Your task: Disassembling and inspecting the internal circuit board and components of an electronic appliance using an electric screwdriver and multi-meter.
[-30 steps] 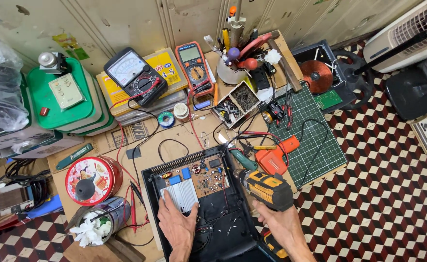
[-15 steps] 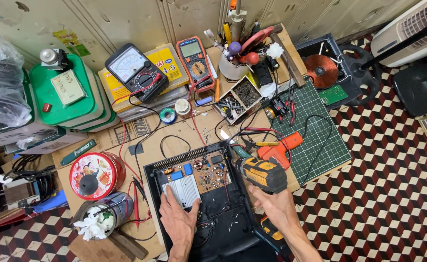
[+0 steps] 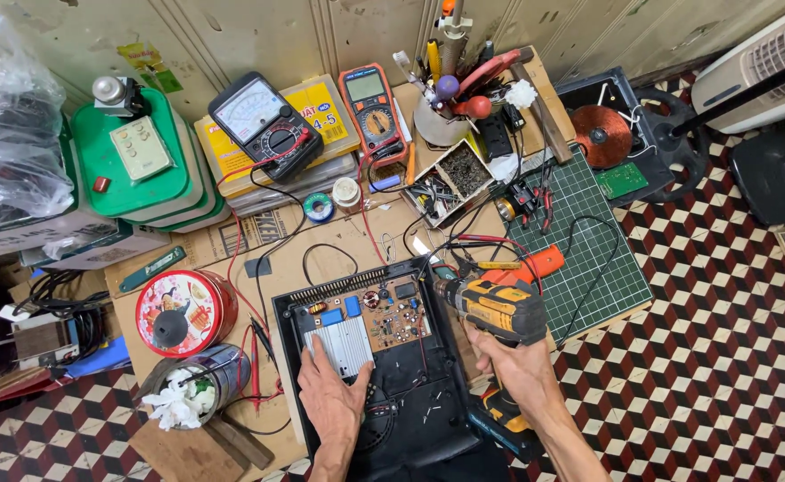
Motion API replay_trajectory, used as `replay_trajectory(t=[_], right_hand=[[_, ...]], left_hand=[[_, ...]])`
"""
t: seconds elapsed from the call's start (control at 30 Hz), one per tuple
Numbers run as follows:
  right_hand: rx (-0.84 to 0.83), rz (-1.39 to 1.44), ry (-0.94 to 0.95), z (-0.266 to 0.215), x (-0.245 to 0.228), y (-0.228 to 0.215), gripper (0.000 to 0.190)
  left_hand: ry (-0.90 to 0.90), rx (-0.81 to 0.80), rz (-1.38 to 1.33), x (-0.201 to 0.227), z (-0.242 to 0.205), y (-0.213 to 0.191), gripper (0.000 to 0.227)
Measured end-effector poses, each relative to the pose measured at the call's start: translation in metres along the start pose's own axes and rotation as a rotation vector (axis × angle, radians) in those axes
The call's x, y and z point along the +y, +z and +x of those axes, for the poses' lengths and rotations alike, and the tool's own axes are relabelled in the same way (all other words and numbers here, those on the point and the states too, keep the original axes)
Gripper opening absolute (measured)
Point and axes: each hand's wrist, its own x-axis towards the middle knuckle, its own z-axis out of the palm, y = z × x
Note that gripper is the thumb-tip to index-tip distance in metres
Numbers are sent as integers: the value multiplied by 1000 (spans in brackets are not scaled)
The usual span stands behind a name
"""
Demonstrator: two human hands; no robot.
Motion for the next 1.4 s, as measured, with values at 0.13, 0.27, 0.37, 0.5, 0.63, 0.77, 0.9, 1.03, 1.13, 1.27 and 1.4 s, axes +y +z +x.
replay_trajectory(t=[0.13, 0.27, 0.37, 0.5, 0.63, 0.77, 0.9, 1.03, 1.13, 1.27, 1.4], right_hand=[[13, -52, 53, -6, -3, -4, 18], [26, -182, 77, -19, 18, -18, 19], [28, -143, 123, -30, 21, -19, 21], [48, -168, 211, -43, 28, -21, 22], [58, -231, 240, -48, 39, -22, 21], [46, -256, 244, -52, 31, -15, 21], [48, -215, 244, -53, 36, -16, 23], [62, -233, 277, -56, 32, -12, 22], [62, -221, 282, -56, 41, -15, 22], [57, -215, 163, -65, 36, -13, 23], [14, -203, 256, -69, 39, -8, 26]], left_hand=[[5, -19, -8, 0, 0, -4, 113], [-4, -28, -17, 1, 0, -4, 112], [-1, -25, -31, 0, 0, -5, 112], [19, -6, -56, -3, -2, -5, 110], [26, -3, -74, -4, -1, -5, 111], [28, -7, -81, -4, -1, -6, 111], [35, -17, -78, -5, -2, -8, 111], [40, -22, -82, -4, -2, -10, 111], [32, -39, -81, -2, -1, -12, 111], [32, -32, -82, -5, -1, -8, 111], [48, -24, -89, -6, -1, -7, 112]])
